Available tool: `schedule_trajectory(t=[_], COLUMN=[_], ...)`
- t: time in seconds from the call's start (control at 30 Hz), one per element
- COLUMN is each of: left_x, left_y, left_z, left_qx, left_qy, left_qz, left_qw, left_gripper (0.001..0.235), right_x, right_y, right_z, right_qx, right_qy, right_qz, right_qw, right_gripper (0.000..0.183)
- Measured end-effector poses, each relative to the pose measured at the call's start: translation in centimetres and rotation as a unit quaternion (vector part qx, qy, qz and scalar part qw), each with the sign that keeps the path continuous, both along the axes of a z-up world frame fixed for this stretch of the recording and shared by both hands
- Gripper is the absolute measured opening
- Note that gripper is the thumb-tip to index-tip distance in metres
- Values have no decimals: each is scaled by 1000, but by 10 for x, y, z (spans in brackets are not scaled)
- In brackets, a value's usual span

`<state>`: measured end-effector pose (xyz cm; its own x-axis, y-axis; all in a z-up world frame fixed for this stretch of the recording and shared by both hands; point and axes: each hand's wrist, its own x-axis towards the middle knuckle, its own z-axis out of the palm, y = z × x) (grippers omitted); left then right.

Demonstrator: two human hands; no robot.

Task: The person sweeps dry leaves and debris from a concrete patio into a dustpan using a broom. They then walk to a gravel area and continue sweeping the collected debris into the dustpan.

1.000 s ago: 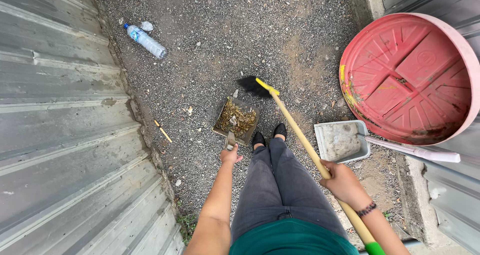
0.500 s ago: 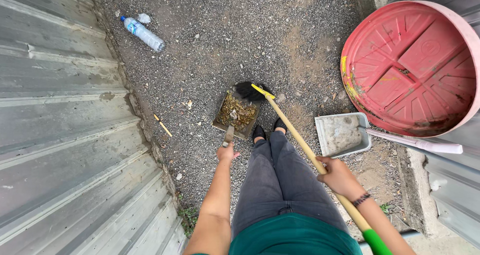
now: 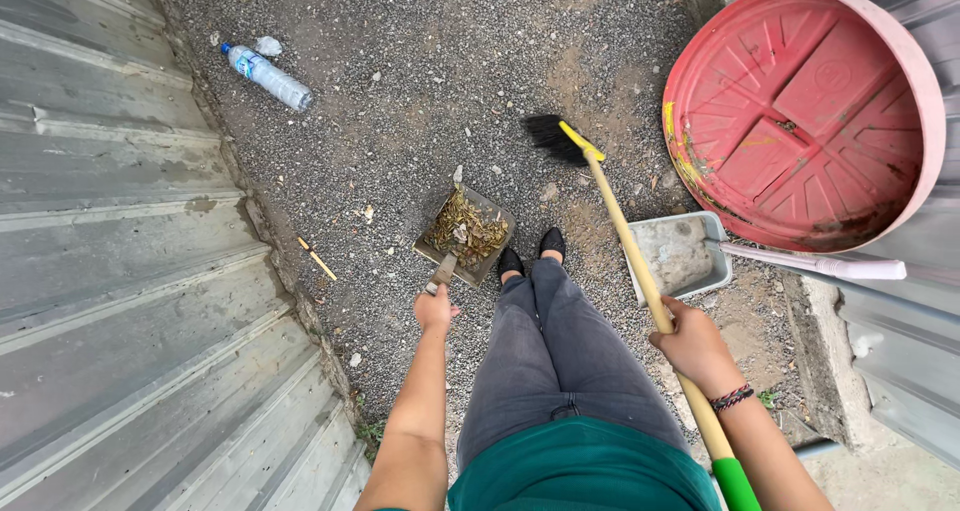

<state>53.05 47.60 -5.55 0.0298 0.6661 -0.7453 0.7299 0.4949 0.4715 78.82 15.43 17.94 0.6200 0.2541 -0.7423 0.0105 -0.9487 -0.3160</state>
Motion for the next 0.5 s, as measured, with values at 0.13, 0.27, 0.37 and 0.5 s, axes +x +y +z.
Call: schedule_trajectory(t=[0.13, 0.27, 0.37, 0.5], left_x=[5, 16, 23, 33], left_y=[-3, -11, -18, -19], left_z=[-2, -7, -12, -17], left_qx=[2, 39, 47, 61], left_qy=[25, 72, 126, 118], left_qz=[-47, -112, -160, -188], left_qw=[999, 990, 978, 973], left_gripper=[45, 46, 52, 54], right_x=[-3, -28, -47, -41], right_y=[-16, -23, -26, -34], right_z=[-38, -68, -66, -38], right_qx=[-29, 12, 48, 58], right_qy=[30, 62, 142, 182], right_qz=[-8, -6, -92, -210], right_qw=[999, 998, 984, 959], right_gripper=[74, 53, 46, 59])
